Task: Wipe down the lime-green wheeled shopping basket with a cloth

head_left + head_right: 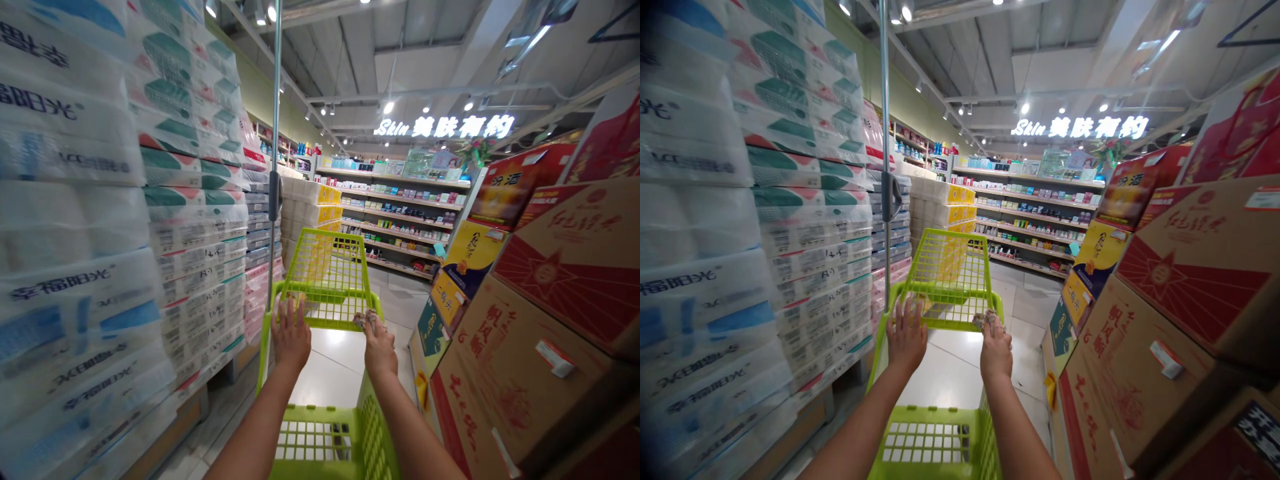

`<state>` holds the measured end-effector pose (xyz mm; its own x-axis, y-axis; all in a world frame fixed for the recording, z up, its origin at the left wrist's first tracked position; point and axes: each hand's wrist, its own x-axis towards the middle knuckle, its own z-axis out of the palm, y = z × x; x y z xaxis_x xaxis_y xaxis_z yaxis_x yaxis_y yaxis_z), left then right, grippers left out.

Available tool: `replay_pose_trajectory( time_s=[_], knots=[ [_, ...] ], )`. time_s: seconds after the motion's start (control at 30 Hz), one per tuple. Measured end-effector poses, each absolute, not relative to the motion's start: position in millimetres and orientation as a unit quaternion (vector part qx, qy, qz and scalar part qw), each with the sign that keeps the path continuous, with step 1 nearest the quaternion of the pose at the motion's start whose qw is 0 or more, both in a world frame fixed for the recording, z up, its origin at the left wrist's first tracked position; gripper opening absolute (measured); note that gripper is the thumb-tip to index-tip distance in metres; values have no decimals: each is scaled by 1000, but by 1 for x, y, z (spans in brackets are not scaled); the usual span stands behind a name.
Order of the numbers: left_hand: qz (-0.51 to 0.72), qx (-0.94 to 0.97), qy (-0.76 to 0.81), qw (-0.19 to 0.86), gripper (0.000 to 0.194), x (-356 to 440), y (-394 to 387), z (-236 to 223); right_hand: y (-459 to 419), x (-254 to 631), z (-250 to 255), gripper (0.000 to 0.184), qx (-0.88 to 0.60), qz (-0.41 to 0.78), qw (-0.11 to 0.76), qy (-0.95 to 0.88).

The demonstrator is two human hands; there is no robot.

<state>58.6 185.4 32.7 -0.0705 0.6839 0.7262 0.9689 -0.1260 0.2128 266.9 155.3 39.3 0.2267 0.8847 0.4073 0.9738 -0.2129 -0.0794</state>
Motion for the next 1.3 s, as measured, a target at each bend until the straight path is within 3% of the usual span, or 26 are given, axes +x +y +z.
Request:
replay_pose_trajectory(
  time_s=[0.17, 0.33, 0.4, 0.57, 0.67, 0.8, 0.93, 1.1, 1.3],
  knots=[
    [-374, -688, -597, 173, 49, 69, 232, 67, 142, 283, 36, 64, -777, -158, 161, -588],
    [-386, -702, -585, 131, 45, 79, 254, 55, 140, 300, 42, 58, -780, -156, 176, -580],
    [-392, -696, -590, 119, 44, 84, 256, 49, 150, 308, 58, 48, -751, -182, 243, -586],
    [-386, -702, -589, 108, 44, 92, 258, 50, 216, 310, 125, 34, -520, -198, 524, -644],
    [-364, -719, -582, 107, 44, 92, 259, 53, 271, 295, 160, 33, -456, -206, 594, -629],
    [-352, -731, -573, 120, 47, 90, 262, 50, 328, 262, 170, 32, -535, -189, 510, -647],
    [-347, -735, -569, 126, 49, 88, 267, 46, 351, 240, 148, 53, -578, -188, 416, -676],
    [-323, -742, -573, 125, 53, 86, 268, 42, 354, 251, 133, 42, -524, -214, 426, -705],
    [-320, -744, -574, 118, 57, 87, 264, 39, 362, 249, 156, 40, -462, -209, 418, -754]
  ],
)
